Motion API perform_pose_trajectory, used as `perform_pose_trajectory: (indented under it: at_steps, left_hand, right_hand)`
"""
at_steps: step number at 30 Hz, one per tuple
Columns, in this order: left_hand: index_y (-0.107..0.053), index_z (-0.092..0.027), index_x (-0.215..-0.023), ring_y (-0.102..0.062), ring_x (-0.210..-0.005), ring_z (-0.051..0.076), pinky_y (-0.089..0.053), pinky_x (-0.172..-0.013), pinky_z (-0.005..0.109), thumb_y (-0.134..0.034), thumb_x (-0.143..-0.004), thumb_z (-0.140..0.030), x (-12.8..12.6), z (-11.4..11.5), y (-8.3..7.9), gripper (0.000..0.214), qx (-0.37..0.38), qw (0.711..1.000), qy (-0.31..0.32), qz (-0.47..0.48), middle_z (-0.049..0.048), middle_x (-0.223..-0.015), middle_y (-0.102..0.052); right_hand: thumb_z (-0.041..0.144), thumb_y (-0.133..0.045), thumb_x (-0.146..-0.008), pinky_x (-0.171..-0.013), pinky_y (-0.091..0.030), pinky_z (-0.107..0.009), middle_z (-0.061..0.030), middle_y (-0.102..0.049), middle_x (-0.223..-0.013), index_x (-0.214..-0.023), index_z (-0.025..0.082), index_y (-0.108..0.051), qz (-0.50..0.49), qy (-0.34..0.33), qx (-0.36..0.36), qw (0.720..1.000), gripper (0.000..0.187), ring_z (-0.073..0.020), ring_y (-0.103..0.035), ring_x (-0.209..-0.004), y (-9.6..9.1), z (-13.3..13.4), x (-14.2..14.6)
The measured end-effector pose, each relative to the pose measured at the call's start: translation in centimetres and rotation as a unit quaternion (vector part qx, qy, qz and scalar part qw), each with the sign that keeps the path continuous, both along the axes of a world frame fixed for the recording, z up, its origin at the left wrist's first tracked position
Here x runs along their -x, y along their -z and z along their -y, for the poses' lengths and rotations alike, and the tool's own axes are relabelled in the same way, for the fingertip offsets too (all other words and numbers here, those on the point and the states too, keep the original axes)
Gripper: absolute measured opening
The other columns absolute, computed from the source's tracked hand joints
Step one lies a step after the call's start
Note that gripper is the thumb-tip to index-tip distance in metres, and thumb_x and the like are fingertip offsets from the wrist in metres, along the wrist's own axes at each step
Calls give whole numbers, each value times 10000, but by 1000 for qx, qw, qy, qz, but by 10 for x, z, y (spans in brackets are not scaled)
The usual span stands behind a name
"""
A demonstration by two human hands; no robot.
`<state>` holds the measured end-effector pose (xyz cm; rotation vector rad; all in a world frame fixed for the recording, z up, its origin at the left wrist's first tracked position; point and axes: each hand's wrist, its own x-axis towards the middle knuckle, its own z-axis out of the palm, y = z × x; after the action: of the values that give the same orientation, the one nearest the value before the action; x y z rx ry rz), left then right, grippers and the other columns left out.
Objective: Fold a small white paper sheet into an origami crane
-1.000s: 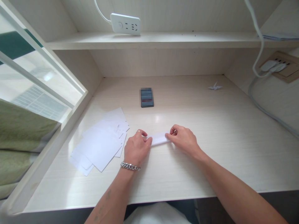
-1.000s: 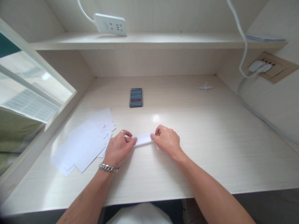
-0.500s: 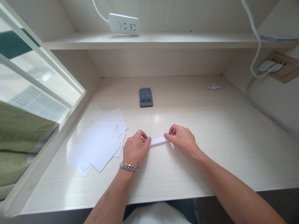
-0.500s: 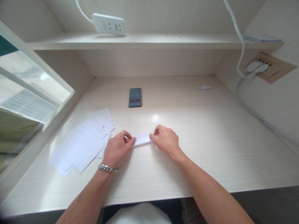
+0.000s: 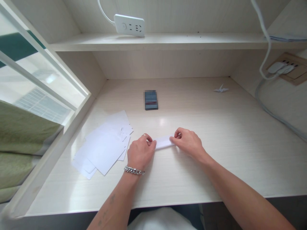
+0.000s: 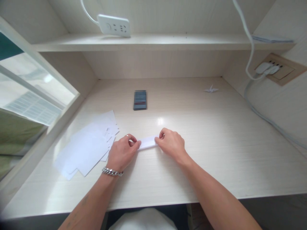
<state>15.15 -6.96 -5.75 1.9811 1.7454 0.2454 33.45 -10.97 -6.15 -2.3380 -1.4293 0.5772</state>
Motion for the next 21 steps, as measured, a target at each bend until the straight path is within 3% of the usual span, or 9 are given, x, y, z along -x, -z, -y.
perform_pose_trajectory:
  at_steps: [11,16,21]
  left_hand:
    - [-618,-264,-928,-639,-757,245,-411,-604,317,-507,-850,-484,1,3,4,258,-14,998,14,-59,28,-775,-700]
    - [-651,-257,-899,-605,-892,218,-419,-644,304,-474,-888,-318,-2,5,8,188,-83,993,77,-27,46,-934,-666]
    - [-684,-264,-905,-584,-931,217,-425,-650,306,-479,-868,-274,-5,5,9,208,-79,992,95,-1,48,-946,-649]
  right_hand:
    - [399,-577,-770,-545,-291,-272,-6,-681,-722,-782,248,-644,24,-1,-6,1000,165,-172,-573,-657,3,3,3]
    - [406,-586,-785,-562,-299,-266,-21,-669,-885,-883,269,-668,61,-8,-42,997,187,-173,-576,-718,5,9,4]
    - [340,-550,-850,-594,-337,-263,-10,-648,-913,-903,310,-710,41,-48,-87,994,172,-157,-584,-764,10,13,4]
